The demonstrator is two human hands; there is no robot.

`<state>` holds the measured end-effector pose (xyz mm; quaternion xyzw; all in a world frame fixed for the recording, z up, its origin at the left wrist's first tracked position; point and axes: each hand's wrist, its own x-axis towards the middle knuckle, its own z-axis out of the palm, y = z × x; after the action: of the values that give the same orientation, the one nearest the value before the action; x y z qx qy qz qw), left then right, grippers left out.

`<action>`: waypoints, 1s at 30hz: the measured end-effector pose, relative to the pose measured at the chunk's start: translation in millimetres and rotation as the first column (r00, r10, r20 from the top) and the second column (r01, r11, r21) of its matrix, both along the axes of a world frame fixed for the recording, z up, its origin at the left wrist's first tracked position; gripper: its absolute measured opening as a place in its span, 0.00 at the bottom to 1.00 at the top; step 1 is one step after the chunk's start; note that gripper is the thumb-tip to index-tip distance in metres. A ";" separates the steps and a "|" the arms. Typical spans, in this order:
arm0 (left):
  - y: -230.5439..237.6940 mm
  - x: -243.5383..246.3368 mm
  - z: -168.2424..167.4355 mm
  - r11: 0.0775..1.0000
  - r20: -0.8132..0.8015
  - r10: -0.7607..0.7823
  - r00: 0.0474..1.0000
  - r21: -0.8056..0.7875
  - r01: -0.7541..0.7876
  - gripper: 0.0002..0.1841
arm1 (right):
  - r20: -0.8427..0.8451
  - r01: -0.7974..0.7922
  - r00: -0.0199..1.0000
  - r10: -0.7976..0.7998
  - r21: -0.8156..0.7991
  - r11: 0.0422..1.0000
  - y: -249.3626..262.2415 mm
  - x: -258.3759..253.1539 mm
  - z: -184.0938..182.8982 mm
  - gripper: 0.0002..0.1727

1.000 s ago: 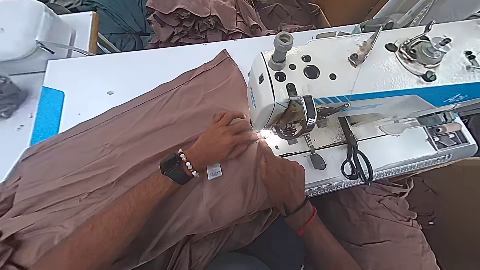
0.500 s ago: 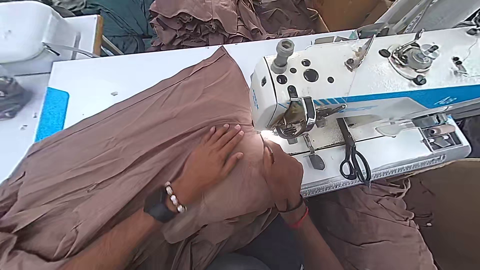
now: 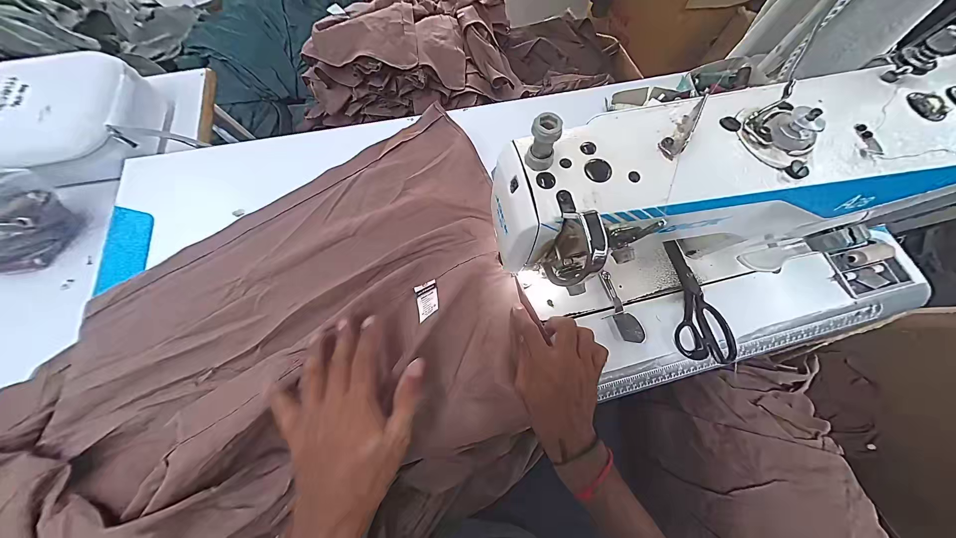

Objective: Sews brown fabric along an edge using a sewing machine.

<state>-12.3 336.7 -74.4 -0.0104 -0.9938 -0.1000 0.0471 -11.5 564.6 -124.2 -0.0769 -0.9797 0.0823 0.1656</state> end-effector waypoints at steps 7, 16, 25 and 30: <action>-136.9 -95.9 -54.5 0.951 0.034 -0.294 0.955 -0.085 0.296 0.41 | 0.114 -0.061 0.992 0.058 0.025 0.998 -5.4 22.1 -6.3 0.40; 37.0 -123.4 -1.7 0.785 -0.157 -0.526 0.836 0.289 0.548 0.18 | -0.068 -0.056 0.997 0.041 -0.238 0.970 80.9 -3.0 37.0 0.15; 51.8 -117.9 -55.9 0.578 -0.193 -0.780 0.596 0.143 0.803 0.22 | 0.030 -0.238 0.968 0.251 -0.224 0.945 88.2 -30.9 16.0 0.14; 45.9 -131.6 -55.4 0.524 -0.177 -0.825 0.537 0.115 0.844 0.23 | -0.202 -0.242 0.956 0.211 -0.142 0.960 33.1 -35.4 0.7 0.14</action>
<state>-143.9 382.6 -129.8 -0.4853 -0.8495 -0.2020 0.0442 -46.9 597.7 -123.5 0.0309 -0.9522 0.1887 0.2383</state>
